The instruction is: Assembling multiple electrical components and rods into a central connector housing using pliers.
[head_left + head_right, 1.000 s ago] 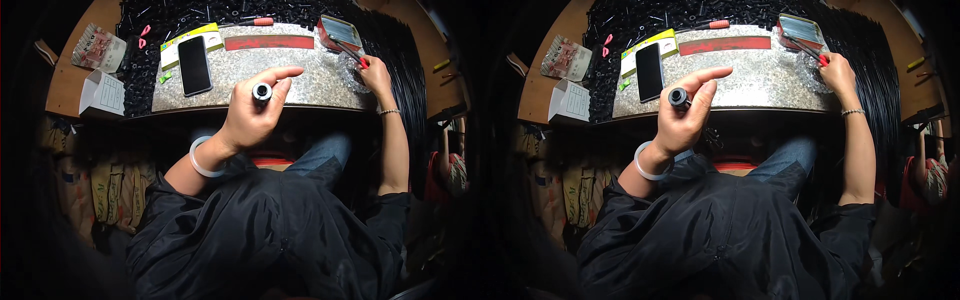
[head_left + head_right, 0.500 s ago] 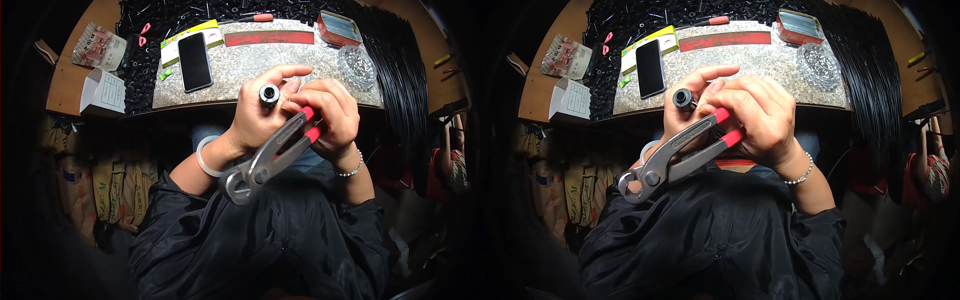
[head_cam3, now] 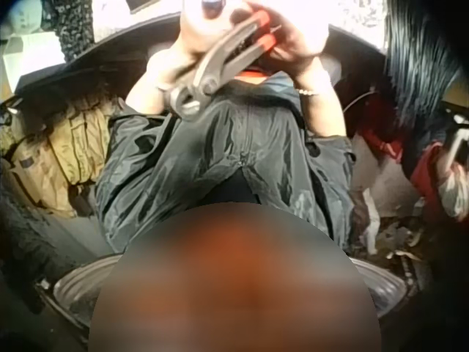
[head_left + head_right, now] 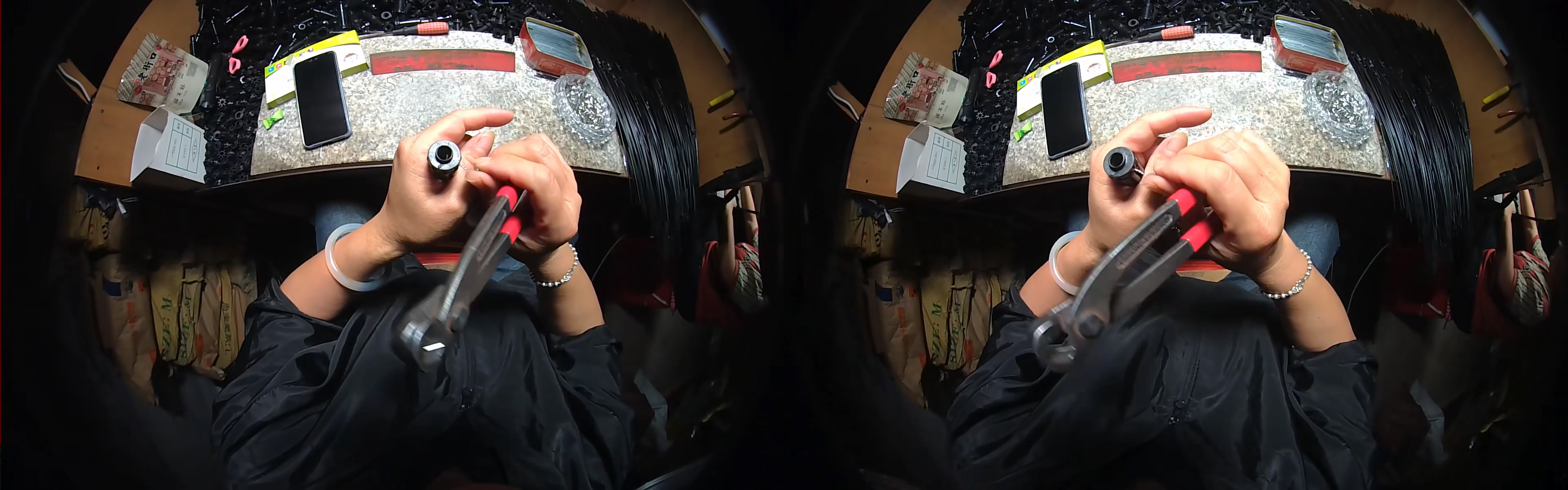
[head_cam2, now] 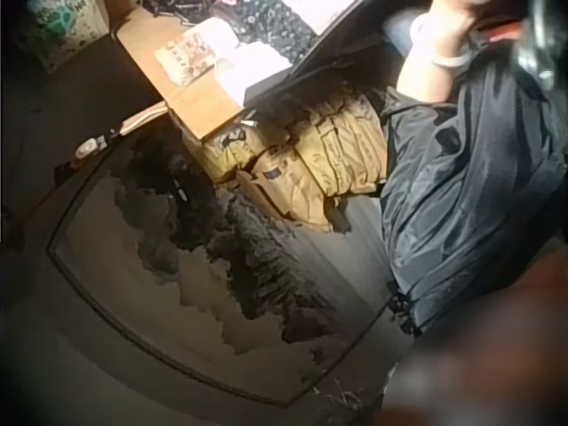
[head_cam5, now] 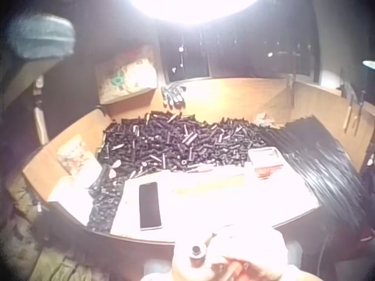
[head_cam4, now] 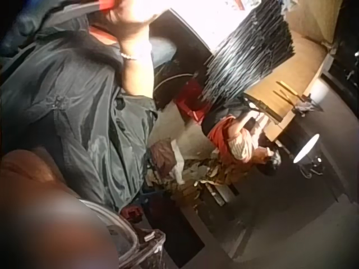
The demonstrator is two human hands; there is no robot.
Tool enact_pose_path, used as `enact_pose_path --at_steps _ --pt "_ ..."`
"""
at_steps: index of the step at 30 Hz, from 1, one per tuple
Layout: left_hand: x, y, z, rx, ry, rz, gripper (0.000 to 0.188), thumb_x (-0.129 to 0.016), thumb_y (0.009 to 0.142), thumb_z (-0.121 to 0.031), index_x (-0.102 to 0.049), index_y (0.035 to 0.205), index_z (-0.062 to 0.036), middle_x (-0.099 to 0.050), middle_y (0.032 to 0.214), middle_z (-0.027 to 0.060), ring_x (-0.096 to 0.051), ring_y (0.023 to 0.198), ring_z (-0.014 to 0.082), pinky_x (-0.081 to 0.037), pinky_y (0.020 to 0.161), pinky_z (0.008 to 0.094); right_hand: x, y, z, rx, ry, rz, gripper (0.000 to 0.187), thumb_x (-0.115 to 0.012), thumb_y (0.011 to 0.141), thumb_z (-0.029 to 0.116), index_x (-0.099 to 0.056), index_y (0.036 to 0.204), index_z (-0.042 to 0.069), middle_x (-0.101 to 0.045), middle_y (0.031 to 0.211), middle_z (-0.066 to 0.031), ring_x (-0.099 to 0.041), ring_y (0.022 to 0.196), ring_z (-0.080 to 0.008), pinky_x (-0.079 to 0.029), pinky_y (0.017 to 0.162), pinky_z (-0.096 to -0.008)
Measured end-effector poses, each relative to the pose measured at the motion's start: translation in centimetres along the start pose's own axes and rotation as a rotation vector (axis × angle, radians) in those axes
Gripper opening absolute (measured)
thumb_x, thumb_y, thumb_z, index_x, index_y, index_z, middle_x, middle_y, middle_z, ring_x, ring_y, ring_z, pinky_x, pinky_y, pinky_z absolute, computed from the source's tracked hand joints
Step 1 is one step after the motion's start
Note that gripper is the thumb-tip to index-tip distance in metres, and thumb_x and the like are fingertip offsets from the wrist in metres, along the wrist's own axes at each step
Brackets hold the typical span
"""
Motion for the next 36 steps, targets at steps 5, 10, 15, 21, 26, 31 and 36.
enact_pose_path --at_steps 5,10,15,21,26,31,36 --pt "-0.1 0.1 -0.6 -0.101 0.047 0.009 0.025 -0.047 0.092 -0.009 -0.057 0.11 0.0053 -0.05 0.068 -0.0058 -0.042 0.061 -0.0005 -0.035 0.053 0.0157 0.1 -0.7 -0.3 0.043 0.126 -0.08 0.03 -0.07 0.066 0.016 -0.063 0.093 0.006 -0.062 0.075 -0.0054 -0.058 0.061 -0.0186 -0.043 0.054 -0.0285" --pt "-0.3 0.2 -0.6 -0.091 0.054 -0.001 0.026 -0.046 0.092 -0.01 -0.057 0.111 0.0047 -0.049 0.067 -0.0057 -0.042 0.061 -0.0002 -0.035 0.053 0.0163 -0.4 -1.0 -0.9 0.043 0.154 -0.091 0.033 -0.07 0.065 0.016 -0.064 0.096 0.007 -0.06 0.074 -0.0038 -0.057 0.061 -0.0172 -0.042 0.055 -0.0278" --pt "-0.2 0.3 -0.1 -0.058 0.016 0.018 0.026 -0.045 0.093 -0.01 -0.056 0.111 0.0051 -0.05 0.068 -0.0053 -0.043 0.061 0.0002 -0.036 0.053 0.0168 -0.6 -1.1 -1.2 0.037 0.202 -0.125 0.031 -0.071 0.064 0.016 -0.065 0.094 0.007 -0.06 0.074 -0.0029 -0.058 0.065 -0.0175 -0.043 0.057 -0.0279" --pt "0.0 0.4 -0.5 -0.201 0.062 -0.022 0.027 -0.044 0.094 -0.01 -0.055 0.113 0.0058 -0.05 0.067 -0.005 -0.043 0.061 0.0002 -0.036 0.053 0.0162 -0.9 -1.0 -1.4 0.033 0.198 -0.141 0.032 -0.072 0.063 0.016 -0.065 0.092 0.006 -0.059 0.072 -0.0029 -0.058 0.065 -0.0177 -0.044 0.057 -0.0275" --pt "0.1 0.5 0.5 -0.039 -0.024 0.04 0.029 -0.048 0.093 -0.013 -0.054 0.113 0.0064 -0.06 0.079 0.0015 -0.053 0.07 0.0046 -0.044 0.061 0.0183 -1.0 -0.7 -1.4 0.039 0.172 -0.119 0.03 -0.073 0.062 0.015 -0.065 0.089 0.005 -0.059 0.071 -0.0039 -0.059 0.064 -0.0181 -0.044 0.056 -0.0275" --pt "0.7 0.2 0.3 -0.055 -0.029 0.002 0.033 -0.056 0.081 -0.007 -0.055 0.112 0.0063 -0.063 0.087 0.0079 -0.058 0.078 0.0097 -0.047 0.07 0.0229 -1.6 1.1 -2.1 -0.158 0.311 0.085 0.022 -0.07 0.062 0.004 -0.065 0.084 0.003 -0.061 0.072 -0.0055 -0.06 0.064 -0.0202 -0.047 0.058 -0.0296" --pt "2.3 1.5 -0.5 -0.04 -0.069 -0.058 0.026 -0.05 0.086 -0.005 -0.056 0.107 0.007 -0.064 0.09 0.0089 -0.057 0.08 0.0088 -0.046 0.07 0.0218 -2.5 3.0 -4.1 -0.599 0.482 0.264 0.024 -0.066 0.077 0.007 -0.061 0.1 0.001 -0.061 0.073 -0.0048 -0.059 0.064 -0.0088 -0.047 0.061 -0.0216"
Point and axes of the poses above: each hand's wrist, its own y-axis towards the middle knuckle, its own x-axis out of the back of the hand, z = x × y, the point moved 8 cm from there along y, towards the middle knuckle
